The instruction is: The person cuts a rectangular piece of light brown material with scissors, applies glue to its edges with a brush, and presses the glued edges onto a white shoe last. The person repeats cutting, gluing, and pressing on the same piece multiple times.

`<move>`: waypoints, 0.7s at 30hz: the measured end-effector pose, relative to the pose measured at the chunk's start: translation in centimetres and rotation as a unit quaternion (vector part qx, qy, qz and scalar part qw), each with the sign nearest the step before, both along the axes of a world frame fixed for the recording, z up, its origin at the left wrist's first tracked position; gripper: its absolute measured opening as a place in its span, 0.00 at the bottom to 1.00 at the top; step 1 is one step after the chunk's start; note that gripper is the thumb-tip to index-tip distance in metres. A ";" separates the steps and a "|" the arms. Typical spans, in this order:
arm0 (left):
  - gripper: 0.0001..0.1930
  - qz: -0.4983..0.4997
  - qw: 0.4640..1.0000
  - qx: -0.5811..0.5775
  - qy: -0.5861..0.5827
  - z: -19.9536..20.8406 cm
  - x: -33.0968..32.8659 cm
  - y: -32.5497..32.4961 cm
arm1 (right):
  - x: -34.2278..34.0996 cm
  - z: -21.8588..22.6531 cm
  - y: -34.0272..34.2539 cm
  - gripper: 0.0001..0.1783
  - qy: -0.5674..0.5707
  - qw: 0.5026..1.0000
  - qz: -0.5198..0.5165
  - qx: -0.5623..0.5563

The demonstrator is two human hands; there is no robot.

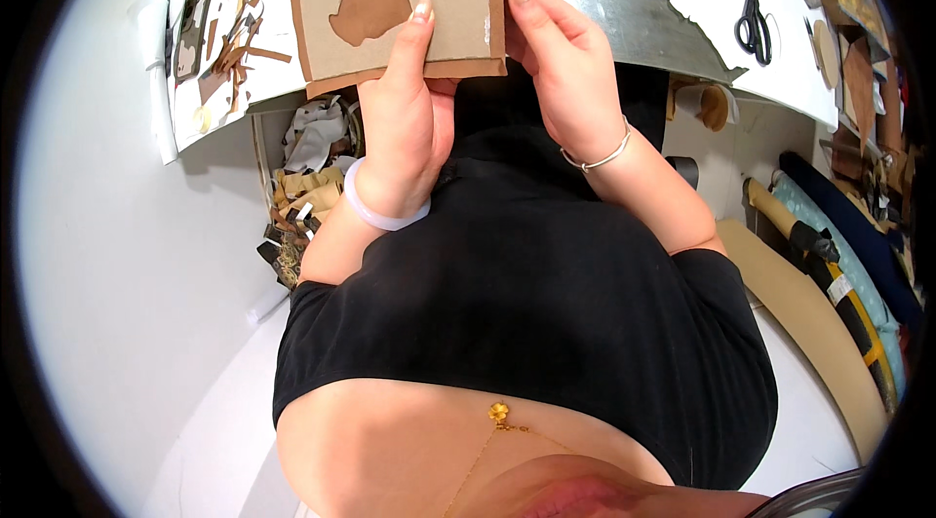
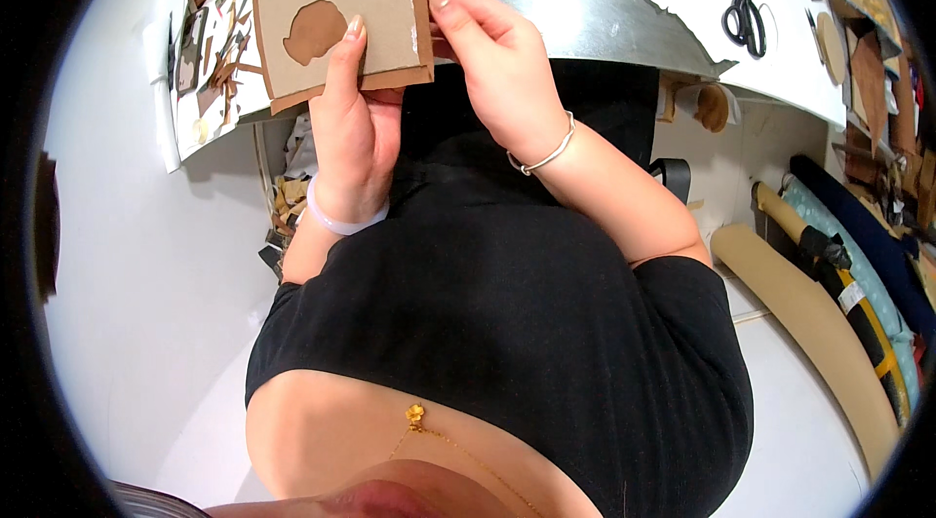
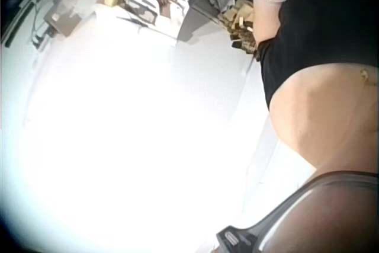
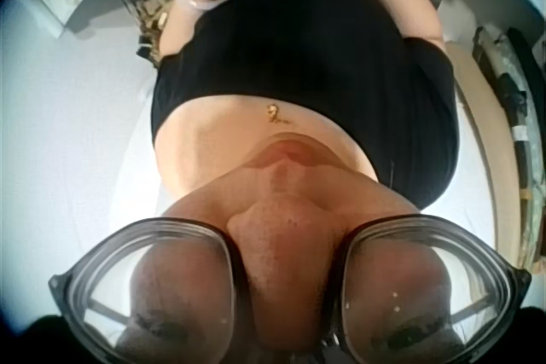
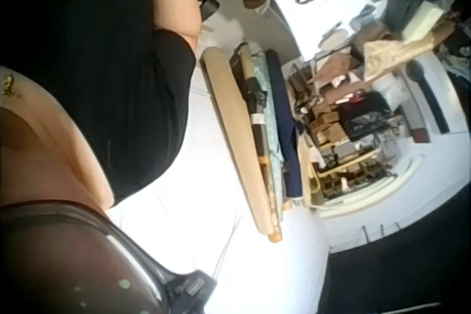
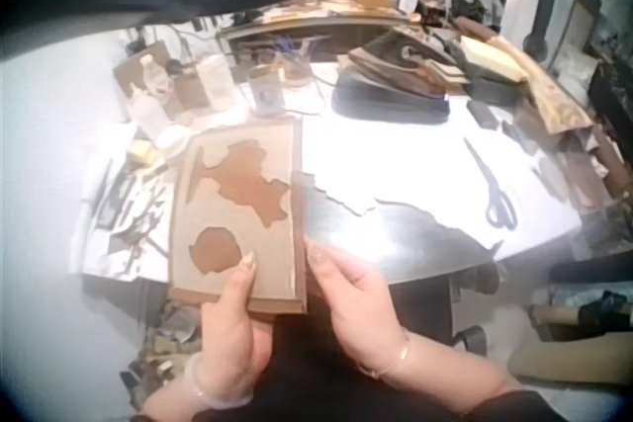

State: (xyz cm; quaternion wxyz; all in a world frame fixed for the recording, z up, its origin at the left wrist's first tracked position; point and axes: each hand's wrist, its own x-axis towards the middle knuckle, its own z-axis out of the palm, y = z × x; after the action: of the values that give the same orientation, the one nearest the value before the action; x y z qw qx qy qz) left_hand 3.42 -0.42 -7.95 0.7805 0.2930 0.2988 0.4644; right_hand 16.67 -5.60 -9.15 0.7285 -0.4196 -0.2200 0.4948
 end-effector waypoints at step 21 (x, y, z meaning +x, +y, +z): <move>0.16 -0.137 0.958 -0.195 -0.159 0.2 -2.2 1.1 | 2.8 3.6 0.8 0.15 -0.092 0.990 0.004 0.103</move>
State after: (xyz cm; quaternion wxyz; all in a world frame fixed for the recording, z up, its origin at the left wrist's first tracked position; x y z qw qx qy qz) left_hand 1.23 0.68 -7.75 0.9160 0.0954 0.2130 0.3264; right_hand 19.51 -4.79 -5.54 0.7423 -0.3854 -0.3374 0.4320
